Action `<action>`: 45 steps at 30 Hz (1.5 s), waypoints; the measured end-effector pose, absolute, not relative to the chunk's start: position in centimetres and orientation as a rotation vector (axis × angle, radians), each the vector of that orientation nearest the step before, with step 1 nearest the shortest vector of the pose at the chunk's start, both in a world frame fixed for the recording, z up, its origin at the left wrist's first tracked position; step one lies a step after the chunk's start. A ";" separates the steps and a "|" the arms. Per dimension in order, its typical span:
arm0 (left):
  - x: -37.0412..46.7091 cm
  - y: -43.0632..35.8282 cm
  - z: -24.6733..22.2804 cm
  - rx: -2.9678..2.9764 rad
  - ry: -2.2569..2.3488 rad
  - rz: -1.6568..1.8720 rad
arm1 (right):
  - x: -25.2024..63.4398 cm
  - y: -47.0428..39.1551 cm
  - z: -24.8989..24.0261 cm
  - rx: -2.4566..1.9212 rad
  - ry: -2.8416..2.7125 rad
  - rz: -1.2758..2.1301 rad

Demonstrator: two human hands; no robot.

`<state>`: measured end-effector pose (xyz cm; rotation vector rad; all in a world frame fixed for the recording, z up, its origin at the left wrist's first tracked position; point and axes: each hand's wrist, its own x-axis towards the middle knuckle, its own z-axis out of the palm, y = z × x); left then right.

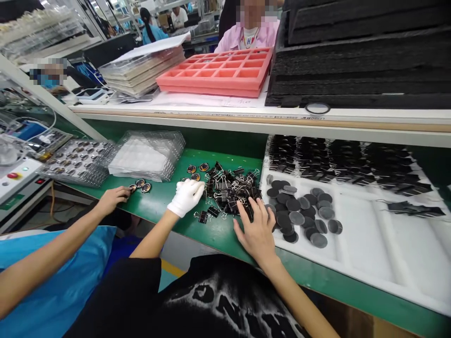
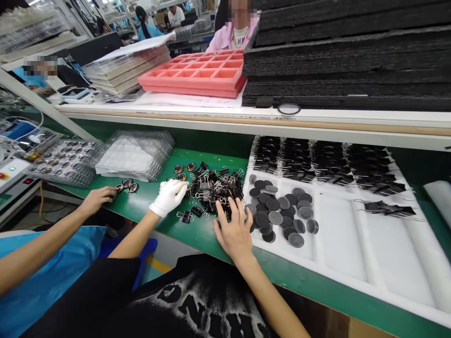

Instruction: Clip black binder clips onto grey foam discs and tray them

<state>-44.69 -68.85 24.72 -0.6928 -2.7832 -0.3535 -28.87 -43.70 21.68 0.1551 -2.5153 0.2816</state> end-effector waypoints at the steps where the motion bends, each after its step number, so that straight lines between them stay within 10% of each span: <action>1: -44.5 -68.9 24.8 -0.725 -2.780 -0.396 | -28.8 -43.8 21.6 0.147 -2.497 0.274; 6: -49.4 -68.9 27.0 -0.563 -2.764 -0.508 | -29.0 -44.1 21.2 0.144 -2.428 0.286; 15: -60.3 -65.5 29.9 -1.149 -3.138 0.297 | -25.1 -39.3 24.4 -0.013 -2.092 0.497; 27: -54.7 -65.1 33.3 -1.036 -2.491 -0.384 | -26.7 -31.7 26.3 -0.081 -2.879 0.209; 37: -41.5 -58.6 33.0 -1.385 -2.425 -0.544 | -27.8 -36.1 29.4 -0.060 -2.153 1.705; 45: -38.9 -56.3 32.3 -1.621 -2.384 -0.585 | -28.2 -38.6 29.6 -0.222 -2.086 1.825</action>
